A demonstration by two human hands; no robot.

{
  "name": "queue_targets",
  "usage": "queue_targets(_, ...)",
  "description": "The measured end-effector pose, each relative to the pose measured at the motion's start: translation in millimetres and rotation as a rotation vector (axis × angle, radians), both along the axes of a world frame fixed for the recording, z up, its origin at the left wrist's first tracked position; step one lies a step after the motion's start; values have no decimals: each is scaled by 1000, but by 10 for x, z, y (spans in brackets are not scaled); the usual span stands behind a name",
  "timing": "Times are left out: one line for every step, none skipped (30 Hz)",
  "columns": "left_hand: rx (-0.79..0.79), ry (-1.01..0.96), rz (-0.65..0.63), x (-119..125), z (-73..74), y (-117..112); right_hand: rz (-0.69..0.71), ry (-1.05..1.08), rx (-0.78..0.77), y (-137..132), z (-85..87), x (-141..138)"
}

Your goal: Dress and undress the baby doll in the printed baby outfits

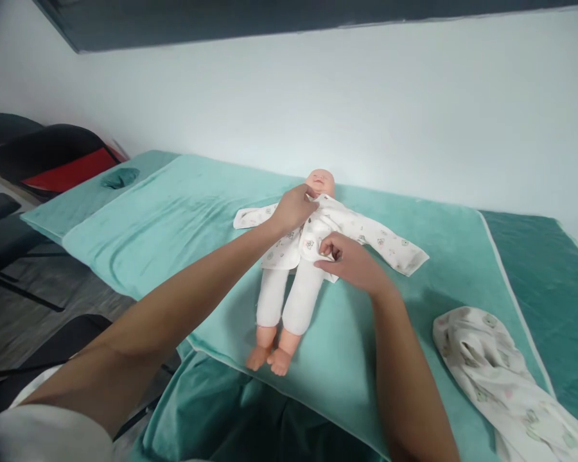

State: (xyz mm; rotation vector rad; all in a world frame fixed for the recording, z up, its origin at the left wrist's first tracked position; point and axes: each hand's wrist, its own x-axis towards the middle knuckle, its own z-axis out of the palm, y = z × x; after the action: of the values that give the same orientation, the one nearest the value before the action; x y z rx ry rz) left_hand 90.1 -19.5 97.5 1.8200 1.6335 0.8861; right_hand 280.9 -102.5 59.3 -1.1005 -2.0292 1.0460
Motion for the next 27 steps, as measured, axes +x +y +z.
queue_targets(1, -6, -9, 3, -9, -14, 33, -6, -44, -44, 35, -20)
queue_targets(4, -16, -16, 5, -15, -26, 78, -2, -103, -82, 65, -28)
queue_targets(14, -24, -23, 5, -20, -36, 119, 15, -169, -112, 86, -24)
queue_targets(35, -25, -33, 1, -27, -50, 139, 47, -230, -128, 94, -9)
queue_targets(65, -16, -40, -11, -37, -70, 130, 96, -273, -128, 88, 15)
queue_targets(104, -1, -44, -32, -53, -102, 89, 157, -289, -113, 68, 47)
queue_targets(149, 17, -49, -66, -79, -148, 25, 223, -275, -83, 35, 82)
queue_targets(196, 29, -54, -114, -119, -212, -49, 279, -236, -42, -7, 117)
queue_targets(241, 31, -54, -179, -175, -296, -118, 316, -186, 5, -55, 148)
queue_targets(281, 21, -55, -259, -250, -399, -173, 328, -136, 51, -105, 171)
queue_targets(316, -1, -47, -354, -344, -519, -212, 320, -95, 92, -156, 182)
queue_targets(338, -24, -25, -459, -454, -653, -238, 302, -63, 121, -207, 179)
queue_targets(336, -47, 3, -569, -578, -796, -258, 283, -40, 136, -257, 163)
queue_targets(316, -84, 35, -680, -707, -942, -284, 272, -22, 135, -309, 133)
queue_targets(286, -133, 70, -782, -835, -1084, -317, 268, -7, 117, -364, 95)
queue_targets(245, -181, 83, -872, -952, -1217, -353, 272, 2, 82, -422, 52)
queue_targets(200, -209, 75, -943, -1053, -1334, -390, 281, 7, 32, -484, 11)
queue_targets(170, -205, 52, -994, -1132, -1433, -423, 292, 12, -34, -548, -26)
queue_targets(163, -196, 49, -1023, -1188, -1509, -437, 301, 18, -113, -612, -53)
queue_targets(165, -169, 46, -1033, -1221, -1563, -443, 294, 40, -205, -673, -72)
queue_targets(175, -132, 51, -1026, -1235, -1594, -445, 269, 75, -307, -727, -82)
queue_targets(184, -90, 62, -1007, -1234, -1606, -453, 234, 120, -418, -772, -88)
queue_targets(186, -40, 71, -982, -1223, -1600, -466, 191, 169, -533, -807, -94)
queue_targets(184, 13, 78, -954, -1206, -1582, -483, 145, 212, -647, -830, -105)
queue_targets(179, 61, 87, -926, -1189, -1554, -500, 106, 243, -755, -843, -124)
queue_targets(174, 101, 100, -900, -1172, -1521, -514, 68, 262, -849, -848, -152)
queue_targets(171, 133, 114, -879, -1158, -1485, -526, 24, 275, -924, -845, -189)
